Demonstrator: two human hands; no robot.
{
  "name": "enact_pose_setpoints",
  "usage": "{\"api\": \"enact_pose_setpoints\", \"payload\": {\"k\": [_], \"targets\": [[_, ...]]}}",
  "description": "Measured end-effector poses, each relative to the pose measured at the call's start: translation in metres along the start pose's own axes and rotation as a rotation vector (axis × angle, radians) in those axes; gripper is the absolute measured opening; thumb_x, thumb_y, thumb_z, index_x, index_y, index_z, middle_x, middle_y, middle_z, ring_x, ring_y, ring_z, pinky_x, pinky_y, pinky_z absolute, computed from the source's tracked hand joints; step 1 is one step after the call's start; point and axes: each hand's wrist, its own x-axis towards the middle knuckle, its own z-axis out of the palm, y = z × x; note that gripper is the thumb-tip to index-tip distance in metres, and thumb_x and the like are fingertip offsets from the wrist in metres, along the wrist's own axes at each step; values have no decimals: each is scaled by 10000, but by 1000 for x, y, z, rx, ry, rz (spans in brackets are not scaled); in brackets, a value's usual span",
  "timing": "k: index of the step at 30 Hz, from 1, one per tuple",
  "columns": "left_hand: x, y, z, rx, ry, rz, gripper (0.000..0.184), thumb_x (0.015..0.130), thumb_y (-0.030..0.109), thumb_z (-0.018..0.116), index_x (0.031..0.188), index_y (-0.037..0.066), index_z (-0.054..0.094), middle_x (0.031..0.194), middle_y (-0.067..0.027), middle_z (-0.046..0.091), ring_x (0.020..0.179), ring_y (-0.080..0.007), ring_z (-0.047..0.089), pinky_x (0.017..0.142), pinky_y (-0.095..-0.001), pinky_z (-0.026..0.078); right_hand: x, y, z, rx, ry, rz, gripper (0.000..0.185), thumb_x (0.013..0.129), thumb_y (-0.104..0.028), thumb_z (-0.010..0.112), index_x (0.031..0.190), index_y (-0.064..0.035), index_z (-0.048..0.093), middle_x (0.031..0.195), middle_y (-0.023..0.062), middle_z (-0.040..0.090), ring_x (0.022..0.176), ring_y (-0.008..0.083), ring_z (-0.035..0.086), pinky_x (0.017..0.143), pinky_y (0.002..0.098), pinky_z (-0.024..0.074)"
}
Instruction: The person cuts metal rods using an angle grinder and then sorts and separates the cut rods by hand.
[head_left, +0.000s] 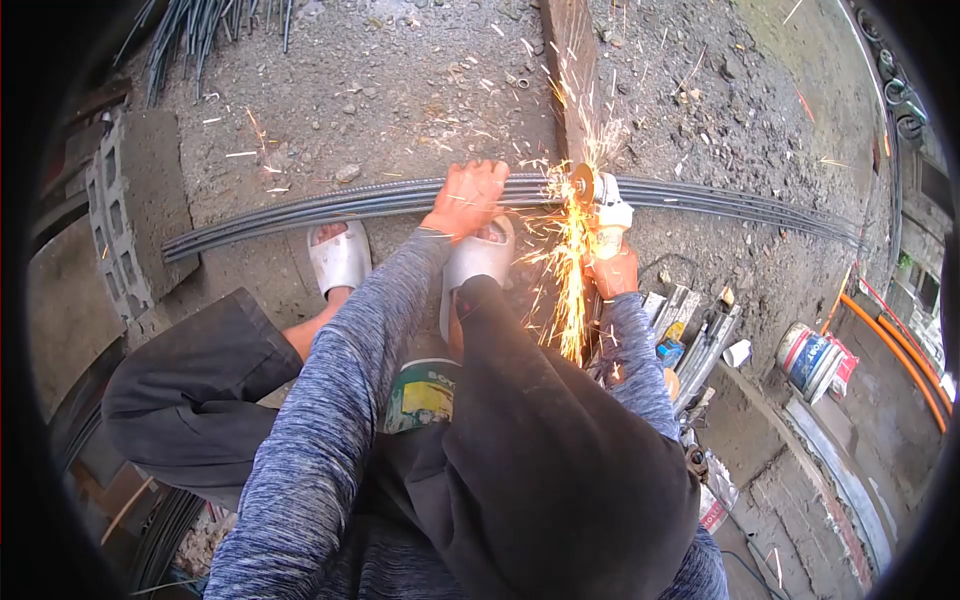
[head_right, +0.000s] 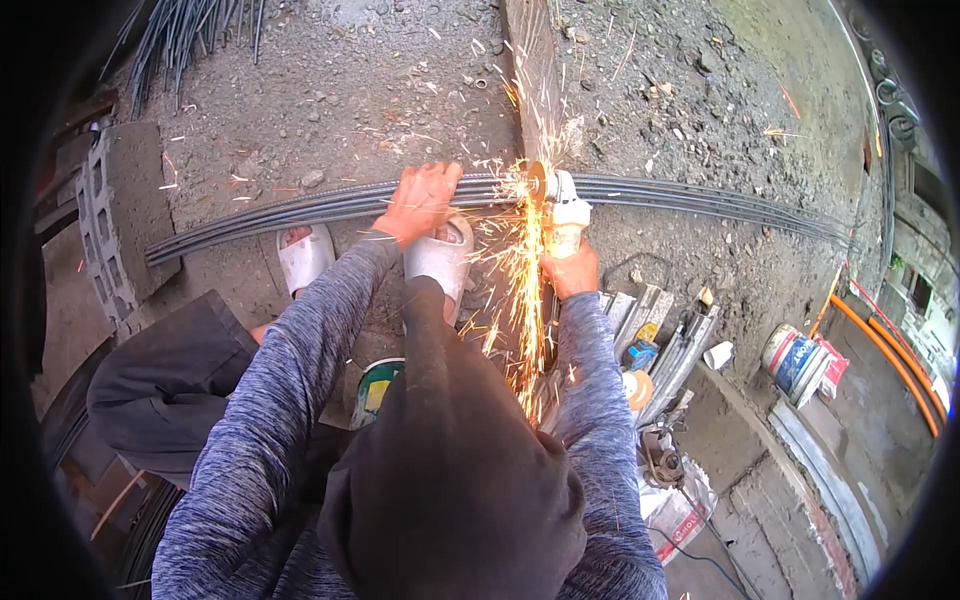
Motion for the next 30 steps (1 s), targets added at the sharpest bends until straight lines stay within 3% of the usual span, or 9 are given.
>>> {"api": "enact_pose_setpoints", "payload": {"k": [2, 5, 8, 14, 18, 21, 24, 30], "targets": [[0, 0, -1, 21, -23, 0, 487, 802, 249, 818, 1183, 89, 559, 1168, -128, 673, 1149, -346, 639, 929, -507, 490, -4, -4, 0, 2, 27, 74, 418, 728, -209, 796, 1056, 29, 694, 937, 149, 767, 843, 230, 746, 791, 361, 583], [1, -5, 8, 17, -11, 12, 488, 799, 248, 819, 1182, 91, 560, 1156, -124, 676, 1136, -341, 647, 923, -507, 492, -10, -24, -6, -174, 15, 0, 464, 699, -252, 807, 1036, 43, 685, 905, 160, 761, 799, 243, 740, 765, 372, 587], [1, -2, 1, 4, 11, 15, 485, 793, 243, 822, 1172, 92, 560, 1144, -122, 676, 1131, -342, 649, 917, -505, 496, -14, -16, -8, -174, -11, 130, 493, 680, -286, 812, 1011, 55, 678, 886, 176, 756, 782, 264, 741, 739, 397, 587], [0, -4, 8, 28, 89, 48, 479, 763, 221, 849, 1107, 78, 548, 1065, -131, 681, 1055, -345, 673, 855, -523, 521, -24, -8, -7, -172, 19, 116, 489, 668, -293, 808, 990, 54, 686, 871, 186, 751, 782, 293, 739, 735, 422, 580], [-1, -3, 5, 25, 88, 49, 480, 768, 220, 852, 1111, 80, 546, 1069, -131, 678, 1075, -341, 667, 878, -526, 516, -23, 4, -2, -122, 20, 127, 488, 668, -295, 804, 991, 52, 689, 877, 194, 749, 796, 309, 738, 751, 420, 577], [0, -3, 5, 19, 73, 40, 484, 770, 222, 855, 1114, 81, 546, 1073, -129, 678, 1087, -338, 664, 895, -528, 513, -24, 4, -2, -165, 46, 50, 423, 688, -244, 826, 948, 60, 688, 832, 146, 749, 732, 226, 728, 691, 371, 578], [0, -2, 4, 26, 64, 34, 490, 768, 227, 859, 1116, 79, 548, 1077, -128, 678, 1092, -337, 662, 901, -529, 512, -27, 0, -5, -172, 37, 94, 496, 667, -291, 801, 1002, 56, 683, 886, 196, 749, 791, 314, 735, 750, 413, 576], [0, -2, 2, 28, 50, 31, 493, 765, 232, 862, 1115, 72, 554, 1082, -131, 681, 1089, -336, 664, 896, -524, 516, -29, -3, -6, -97, -18, 183, 506, 663, -286, 799, 1010, 62, 678, 896, 206, 747, 811, 320, 735, 769, 421, 574]]}}
